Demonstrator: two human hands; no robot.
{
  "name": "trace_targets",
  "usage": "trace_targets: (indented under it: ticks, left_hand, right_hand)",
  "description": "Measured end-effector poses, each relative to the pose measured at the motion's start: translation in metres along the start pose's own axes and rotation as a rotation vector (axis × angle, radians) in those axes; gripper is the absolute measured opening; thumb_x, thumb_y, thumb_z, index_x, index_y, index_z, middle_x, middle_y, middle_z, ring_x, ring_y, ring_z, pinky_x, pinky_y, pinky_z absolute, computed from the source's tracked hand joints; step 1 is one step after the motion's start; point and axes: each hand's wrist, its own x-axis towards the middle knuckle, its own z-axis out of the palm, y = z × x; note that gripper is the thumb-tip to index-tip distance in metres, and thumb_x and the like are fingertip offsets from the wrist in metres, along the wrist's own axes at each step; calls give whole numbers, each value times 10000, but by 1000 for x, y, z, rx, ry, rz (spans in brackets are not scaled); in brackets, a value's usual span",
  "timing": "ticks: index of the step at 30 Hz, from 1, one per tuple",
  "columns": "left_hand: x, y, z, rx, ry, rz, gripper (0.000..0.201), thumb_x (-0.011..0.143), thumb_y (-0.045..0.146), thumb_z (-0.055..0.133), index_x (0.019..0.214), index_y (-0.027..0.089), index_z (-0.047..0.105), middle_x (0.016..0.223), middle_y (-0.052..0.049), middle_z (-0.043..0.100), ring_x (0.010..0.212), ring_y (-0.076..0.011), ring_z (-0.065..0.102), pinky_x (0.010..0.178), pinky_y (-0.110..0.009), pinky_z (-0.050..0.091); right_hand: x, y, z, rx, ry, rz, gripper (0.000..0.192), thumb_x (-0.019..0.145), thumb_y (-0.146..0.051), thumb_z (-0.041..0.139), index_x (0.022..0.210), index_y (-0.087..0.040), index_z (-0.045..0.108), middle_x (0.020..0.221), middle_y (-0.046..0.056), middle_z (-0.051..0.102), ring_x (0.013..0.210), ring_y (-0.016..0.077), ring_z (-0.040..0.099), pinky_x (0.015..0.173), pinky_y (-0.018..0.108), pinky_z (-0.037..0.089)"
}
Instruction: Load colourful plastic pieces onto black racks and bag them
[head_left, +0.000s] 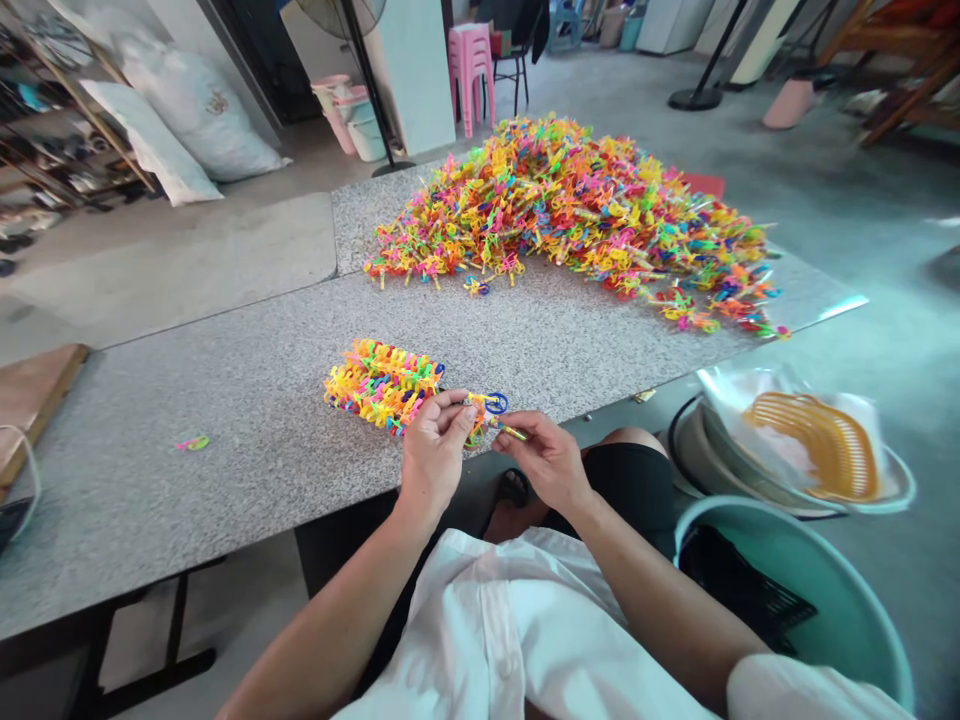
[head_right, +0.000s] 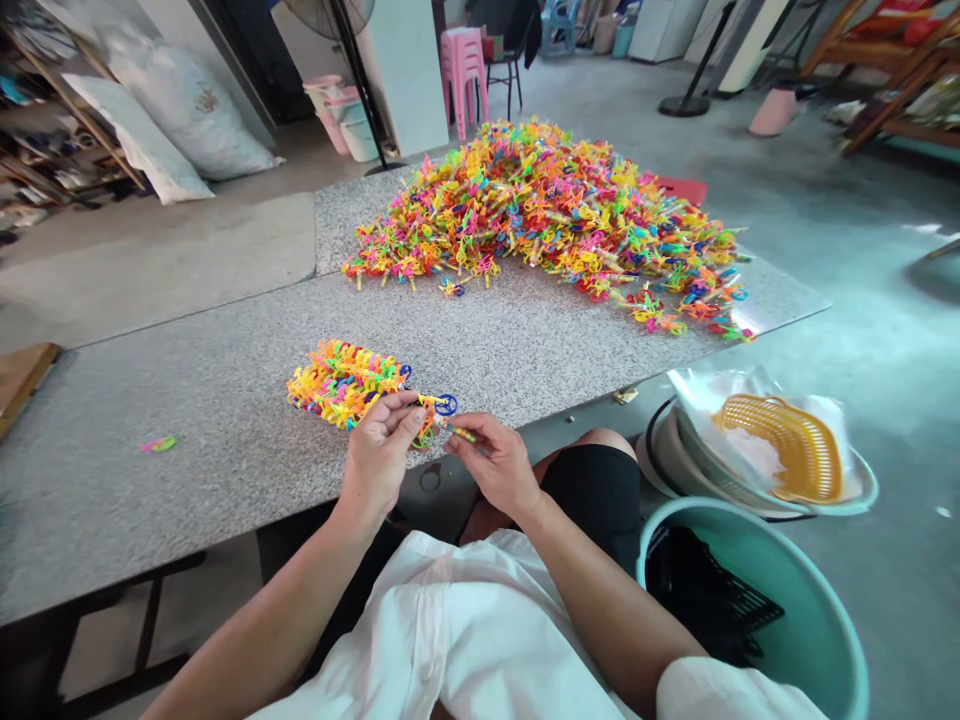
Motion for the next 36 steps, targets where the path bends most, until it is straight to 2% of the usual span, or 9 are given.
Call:
trace_targets:
  ticks: [3, 5, 9, 13, 18, 21, 26, 33, 36]
  left_hand:
    - [0, -3, 3, -11, -8, 23, 438, 826, 473, 843, 1143, 202, 707, 991, -65, 810, 916, -205, 772, 832, -311, 595]
    - [0, -4, 6, -13, -19, 30, 435, 834, 467, 838, 1152, 200, 706, 1019, -78, 815, 933, -212, 778, 848, -321, 599]
    - [-1, -5, 11, 5, -27, 48, 435, 850, 450, 828, 1183, 197, 707, 1023, -88, 818, 943, -219, 779, 868, -330, 601]
    - [-1, -6, 15, -6, -41, 42, 495, 884, 497, 809, 1270, 212, 687, 1034, -74, 812, 955, -209, 770, 878, -323, 601]
    - [-5, -8, 9, -173, -201, -96, 541, 889, 655, 771, 1167, 196, 702, 1122, -88, 784, 987, -211, 756, 840, -324, 624]
    - [-9, -10, 4, -182, -264, -185, 528, 860, 657, 797, 1103, 193, 729, 1065, -79, 780, 928, -213, 753, 766, -317, 628]
    - [-13, -14, 2, -62, -205, -158, 528, 789, 665, 847, 978, 179, 763, 807, -31, 725, 715, -165, 678, 626, -272, 581]
    - [-14, -11, 0, -40, -150, -158, 477, 768, 609, 879, 932, 172, 778, 743, -18, 706, 639, -141, 639, 629, -272, 559]
    - [-17, -12, -2, -53, -156, -165, 469, 770, 602, 880, 928, 171, 784, 763, -21, 713, 646, -138, 634, 631, -271, 558]
  right_hand:
    - [2, -2, 0, 132, -14, 87, 396, 913, -561, 834, 1149, -255, 748, 920, 42, 781, 767, 203, 759, 765, 382, 657]
    - [4, -3, 0, 158, 3, 120, 401, 920, -576, 820, 1131, -245, 742, 834, 23, 764, 696, 189, 738, 708, 359, 642]
    - [5, -4, 2, 138, 52, 116, 365, 911, -562, 827, 1061, -239, 751, 819, 14, 754, 618, 159, 693, 627, 315, 594]
    - [5, -5, 5, 118, 115, 106, 377, 907, -573, 824, 1071, -242, 746, 776, 1, 734, 604, 159, 675, 614, 312, 575]
    - [6, -6, 8, 79, 140, 93, 374, 924, -578, 802, 1088, -248, 740, 725, -8, 711, 613, 175, 678, 633, 326, 580]
    - [6, -6, 8, 68, 145, 95, 368, 925, -582, 793, 1083, -254, 738, 734, -2, 709, 622, 184, 680, 628, 331, 581]
    - [4, -7, 8, 32, 113, 102, 325, 930, -540, 792, 1095, -260, 778, 801, 16, 732, 621, 178, 674, 604, 319, 569]
    - [7, -12, 0, -21, 1, 52, 269, 937, -524, 781, 1048, -284, 835, 965, 46, 772, 601, 155, 642, 588, 323, 590]
    - [9, -12, -3, -15, -70, 46, 243, 937, -501, 792, 1038, -286, 842, 958, 45, 764, 612, 156, 654, 607, 323, 593]
